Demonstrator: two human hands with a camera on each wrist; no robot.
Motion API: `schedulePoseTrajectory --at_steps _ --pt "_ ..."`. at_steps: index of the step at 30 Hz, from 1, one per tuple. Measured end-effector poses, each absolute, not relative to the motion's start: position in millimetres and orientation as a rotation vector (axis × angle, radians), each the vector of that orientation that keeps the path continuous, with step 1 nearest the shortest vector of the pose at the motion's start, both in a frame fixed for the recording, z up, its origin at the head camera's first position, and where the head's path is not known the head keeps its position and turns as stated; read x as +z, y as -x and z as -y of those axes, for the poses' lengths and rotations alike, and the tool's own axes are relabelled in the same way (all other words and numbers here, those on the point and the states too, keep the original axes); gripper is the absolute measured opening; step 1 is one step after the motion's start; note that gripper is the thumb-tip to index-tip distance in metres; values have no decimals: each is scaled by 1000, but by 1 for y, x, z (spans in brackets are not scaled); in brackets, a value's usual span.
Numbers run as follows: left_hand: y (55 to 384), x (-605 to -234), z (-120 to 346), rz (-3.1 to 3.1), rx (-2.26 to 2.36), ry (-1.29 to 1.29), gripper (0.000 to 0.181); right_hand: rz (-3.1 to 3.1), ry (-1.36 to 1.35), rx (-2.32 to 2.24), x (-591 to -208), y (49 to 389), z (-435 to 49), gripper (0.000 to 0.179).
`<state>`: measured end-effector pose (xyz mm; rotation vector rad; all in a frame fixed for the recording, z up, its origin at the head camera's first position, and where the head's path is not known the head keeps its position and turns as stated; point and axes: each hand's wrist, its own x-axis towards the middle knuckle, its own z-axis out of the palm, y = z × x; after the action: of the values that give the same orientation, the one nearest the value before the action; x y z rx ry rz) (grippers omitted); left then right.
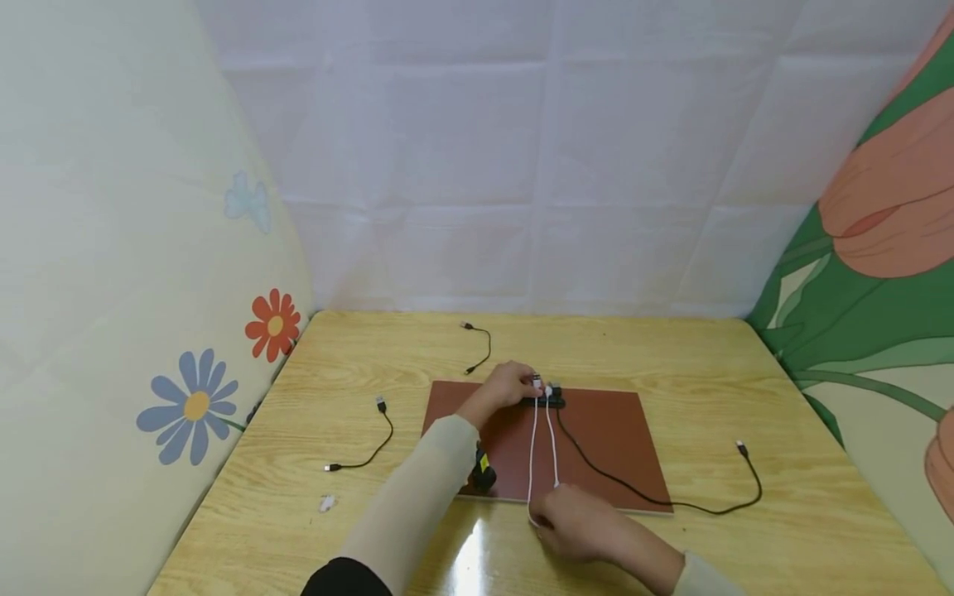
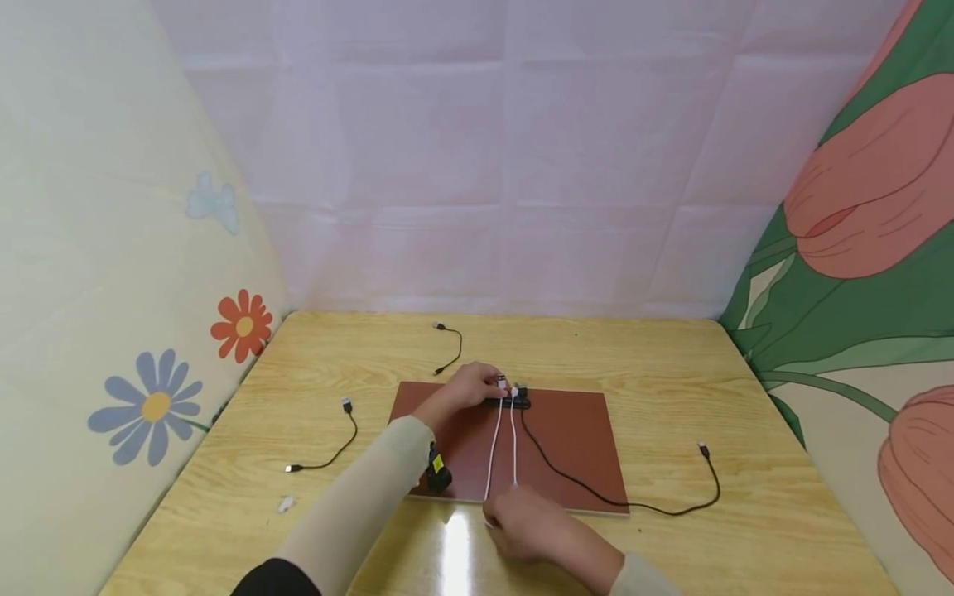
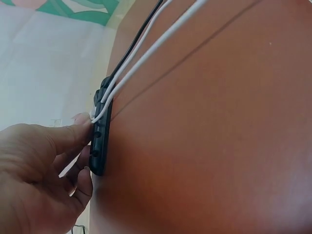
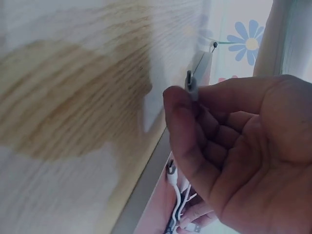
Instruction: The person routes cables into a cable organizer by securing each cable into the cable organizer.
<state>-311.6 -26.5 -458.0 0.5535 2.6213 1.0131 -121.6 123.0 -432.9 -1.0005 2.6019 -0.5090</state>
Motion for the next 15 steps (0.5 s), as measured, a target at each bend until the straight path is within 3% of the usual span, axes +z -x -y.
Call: schedulePoseTrajectory --at_steps 4,10,15 --pt "314 -460 26 -2633 1001 -568 13 -2463 914 -737 -430 125 -127 20" --pt "314 -461 26 -2626 1007 -586 14 -2088 562 -1169 -432 127 -138 12" --pt "316 -462 26 -2619 1006 -593 21 -1975 431 -1268 -440 124 -143 10"
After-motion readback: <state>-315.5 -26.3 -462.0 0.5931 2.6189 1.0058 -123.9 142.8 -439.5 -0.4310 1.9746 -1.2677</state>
